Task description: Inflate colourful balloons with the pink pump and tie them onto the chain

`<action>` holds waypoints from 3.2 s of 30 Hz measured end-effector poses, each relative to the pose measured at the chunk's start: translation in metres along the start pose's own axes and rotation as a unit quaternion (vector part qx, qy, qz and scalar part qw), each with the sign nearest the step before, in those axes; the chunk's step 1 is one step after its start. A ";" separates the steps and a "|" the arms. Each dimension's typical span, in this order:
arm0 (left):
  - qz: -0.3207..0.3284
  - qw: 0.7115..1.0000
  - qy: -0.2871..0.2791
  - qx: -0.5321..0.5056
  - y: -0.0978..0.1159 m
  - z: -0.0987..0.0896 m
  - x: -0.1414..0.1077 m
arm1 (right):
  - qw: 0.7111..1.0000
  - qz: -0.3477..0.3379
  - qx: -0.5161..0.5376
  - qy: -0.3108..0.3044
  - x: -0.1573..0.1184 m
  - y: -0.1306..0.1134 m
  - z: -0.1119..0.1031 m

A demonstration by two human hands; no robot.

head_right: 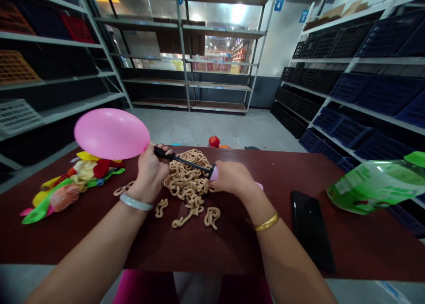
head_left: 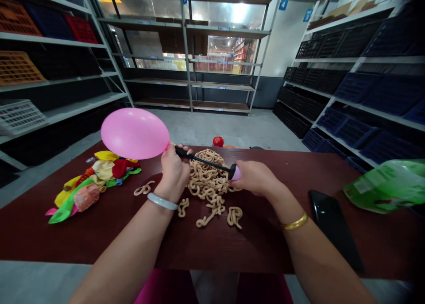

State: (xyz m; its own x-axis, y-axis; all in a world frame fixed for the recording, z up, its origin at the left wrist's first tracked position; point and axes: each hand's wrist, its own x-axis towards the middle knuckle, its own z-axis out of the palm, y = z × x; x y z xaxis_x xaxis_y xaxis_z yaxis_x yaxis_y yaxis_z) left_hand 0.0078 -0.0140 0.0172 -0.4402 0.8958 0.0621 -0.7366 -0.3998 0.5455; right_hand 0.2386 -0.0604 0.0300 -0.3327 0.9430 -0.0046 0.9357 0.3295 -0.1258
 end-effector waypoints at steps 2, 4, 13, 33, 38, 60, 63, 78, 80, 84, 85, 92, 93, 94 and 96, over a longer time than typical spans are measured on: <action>-0.009 1.000 0.004 -0.002 -0.012 0.001 -0.010 | 1.000 0.000 -0.019 0.002 -0.002 0.000 0.000; -0.018 1.000 -0.005 -0.002 -0.026 0.003 -0.025 | 0.999 -0.005 -0.032 0.008 -0.003 -0.004 0.000; -0.063 0.996 -0.060 0.028 -0.055 0.020 -0.080 | 1.000 0.011 0.007 0.023 -0.005 -0.033 0.006; -0.006 1.000 -0.016 -0.005 -0.012 -0.003 -0.010 | 1.000 0.003 0.011 -0.001 -0.001 -0.010 0.007; -0.058 0.998 -0.032 0.006 -0.046 0.007 -0.055 | 0.999 0.001 0.036 0.012 -0.002 -0.022 0.011; -0.010 1.000 -0.013 0.019 0.016 0.005 0.001 | 0.996 -0.003 0.086 -0.009 0.003 -0.012 0.007; -0.009 1.000 -0.011 0.017 0.022 0.004 0.006 | 0.996 -0.006 0.087 -0.009 0.002 -0.007 0.005; -0.092 0.995 -0.038 0.012 -0.056 0.011 -0.071 | 0.998 -0.017 0.063 0.023 -0.003 -0.019 0.010; -0.097 0.994 -0.050 0.011 -0.057 0.012 -0.077 | 0.997 -0.017 0.068 0.021 -0.002 -0.022 0.011; -0.097 0.993 -0.070 0.017 -0.053 0.014 -0.074 | 0.996 -0.011 0.079 0.033 0.000 -0.026 0.013; -0.100 0.992 -0.071 0.022 -0.050 0.014 -0.072 | 0.996 -0.013 0.084 0.035 0.001 -0.028 0.013; -0.038 0.997 -0.061 0.021 -0.008 0.013 -0.029 | 0.995 -0.011 0.104 -0.001 0.000 -0.023 0.006; -0.035 0.998 -0.048 0.018 -0.001 0.011 -0.022 | 0.994 -0.012 0.108 -0.010 -0.001 -0.021 0.004; -0.035 0.999 -0.035 0.016 0.006 0.009 -0.015 | 0.993 -0.012 0.112 -0.020 -0.002 -0.018 0.002; -0.036 0.999 -0.014 0.010 0.016 0.006 -0.004 | 0.992 -0.010 0.118 -0.038 -0.003 -0.013 -0.001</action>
State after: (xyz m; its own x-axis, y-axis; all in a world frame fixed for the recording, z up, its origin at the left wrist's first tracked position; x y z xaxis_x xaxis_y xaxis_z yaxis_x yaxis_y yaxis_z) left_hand 0.0008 -0.0229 0.0304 -0.3715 0.9273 0.0454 -0.7553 -0.3303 0.5660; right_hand 0.2280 -0.0676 0.0329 -0.3670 0.9273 -0.0741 0.8786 0.3194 -0.3551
